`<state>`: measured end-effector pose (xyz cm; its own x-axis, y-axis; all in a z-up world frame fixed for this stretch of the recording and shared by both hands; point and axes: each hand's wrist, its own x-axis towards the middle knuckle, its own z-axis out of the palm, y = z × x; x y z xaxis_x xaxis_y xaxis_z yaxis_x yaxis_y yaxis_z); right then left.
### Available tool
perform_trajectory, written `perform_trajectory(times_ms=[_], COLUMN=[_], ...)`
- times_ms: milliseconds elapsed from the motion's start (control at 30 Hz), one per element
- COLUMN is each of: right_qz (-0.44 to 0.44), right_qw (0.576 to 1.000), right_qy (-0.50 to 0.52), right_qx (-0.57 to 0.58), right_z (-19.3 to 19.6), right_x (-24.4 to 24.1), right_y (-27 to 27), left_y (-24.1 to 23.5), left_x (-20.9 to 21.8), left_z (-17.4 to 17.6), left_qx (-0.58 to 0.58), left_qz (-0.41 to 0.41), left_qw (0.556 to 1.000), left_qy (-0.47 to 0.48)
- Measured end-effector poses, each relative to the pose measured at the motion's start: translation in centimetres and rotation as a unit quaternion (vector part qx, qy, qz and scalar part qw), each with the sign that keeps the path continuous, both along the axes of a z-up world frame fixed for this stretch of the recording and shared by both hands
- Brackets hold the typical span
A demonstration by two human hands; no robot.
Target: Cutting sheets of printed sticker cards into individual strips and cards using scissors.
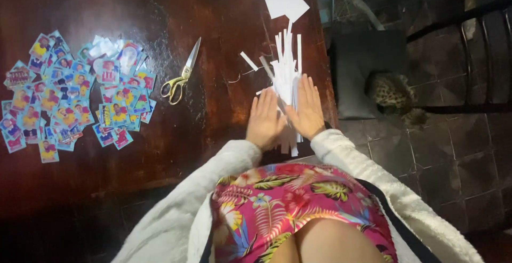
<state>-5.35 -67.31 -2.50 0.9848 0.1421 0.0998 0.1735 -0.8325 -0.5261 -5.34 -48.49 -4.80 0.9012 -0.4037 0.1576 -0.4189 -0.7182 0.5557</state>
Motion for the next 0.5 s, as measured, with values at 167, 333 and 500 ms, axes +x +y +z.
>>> perform_trajectory(times_ms=[167, 333, 500], right_qz=[0.008, 0.047, 0.067], right_qw=[1.0, 0.993, 0.988], right_qy=[0.003, 0.027, -0.002], right_qx=[-0.029, -0.106, -0.141], right_z=[0.8, 3.9, 3.9], right_x=[-2.2, -2.6, 0.1], right_y=[-3.5, -2.5, -2.7], left_y=[6.4, 5.0, 0.8], left_x=[2.1, 2.2, 1.4], left_z=[5.8, 6.5, 5.6], left_qx=[0.03, 0.08, 0.061], left_qz=[-0.101, -0.161, -0.11], left_qw=[0.993, 0.983, 0.992], left_qy=[0.053, 0.039, 0.02])
